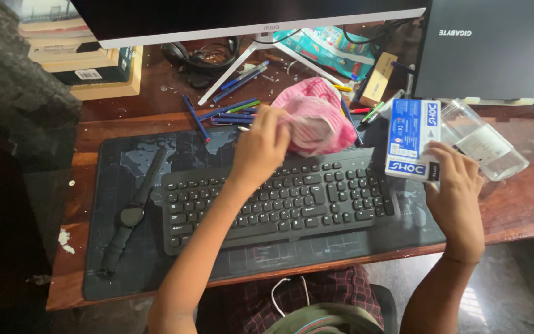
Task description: The person wipes the covers of two books with a pink cloth and stacks them on the left side of the desk. They then lift a black keyboard, wipe its underside, and place it back down. Finally, they wipe a white marker and a blue box with the cloth.
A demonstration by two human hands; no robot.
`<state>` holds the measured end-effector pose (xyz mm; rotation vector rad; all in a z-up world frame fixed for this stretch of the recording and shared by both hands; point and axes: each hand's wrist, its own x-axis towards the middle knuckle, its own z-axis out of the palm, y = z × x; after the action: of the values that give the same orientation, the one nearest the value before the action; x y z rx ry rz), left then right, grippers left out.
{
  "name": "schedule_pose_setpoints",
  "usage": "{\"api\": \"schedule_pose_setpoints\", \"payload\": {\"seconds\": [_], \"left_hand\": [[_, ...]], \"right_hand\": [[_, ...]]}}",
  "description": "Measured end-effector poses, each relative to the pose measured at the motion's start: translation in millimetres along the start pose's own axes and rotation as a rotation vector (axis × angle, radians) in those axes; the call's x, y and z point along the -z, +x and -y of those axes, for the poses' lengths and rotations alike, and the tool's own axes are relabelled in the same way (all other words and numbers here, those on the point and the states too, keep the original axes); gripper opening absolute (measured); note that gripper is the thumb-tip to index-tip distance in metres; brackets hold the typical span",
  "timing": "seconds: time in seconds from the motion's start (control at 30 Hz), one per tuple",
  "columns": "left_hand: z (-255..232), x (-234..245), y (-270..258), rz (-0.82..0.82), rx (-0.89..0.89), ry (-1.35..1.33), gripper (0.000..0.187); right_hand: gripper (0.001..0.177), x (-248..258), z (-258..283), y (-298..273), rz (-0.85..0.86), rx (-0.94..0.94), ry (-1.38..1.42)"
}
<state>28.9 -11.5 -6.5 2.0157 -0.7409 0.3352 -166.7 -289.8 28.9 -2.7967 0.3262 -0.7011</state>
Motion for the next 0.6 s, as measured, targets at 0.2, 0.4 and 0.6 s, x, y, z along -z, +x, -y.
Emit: {"api": "schedule_pose_setpoints", "payload": {"seconds": [0.2, 0.4, 0.6], "left_hand": [[24.5, 14.7, 6.8, -0.427, 0.084, -0.355, 0.020], [38.9, 24.8, 12.8, -0.529, 0.001, -0.459, 0.028], [27.6, 31.2, 7.9, -0.538, 0.049, -0.202, 0.028]], "right_hand": [[0.059, 35.9, 1.4, 10.8, 0.104, 0.061, -0.167], [0.042, 48.2, 13.4, 68.1, 0.036, 0.203, -0.085], [0.052, -73.1, 5.3, 149.6, 0.292, 0.575, -0.487]]}}
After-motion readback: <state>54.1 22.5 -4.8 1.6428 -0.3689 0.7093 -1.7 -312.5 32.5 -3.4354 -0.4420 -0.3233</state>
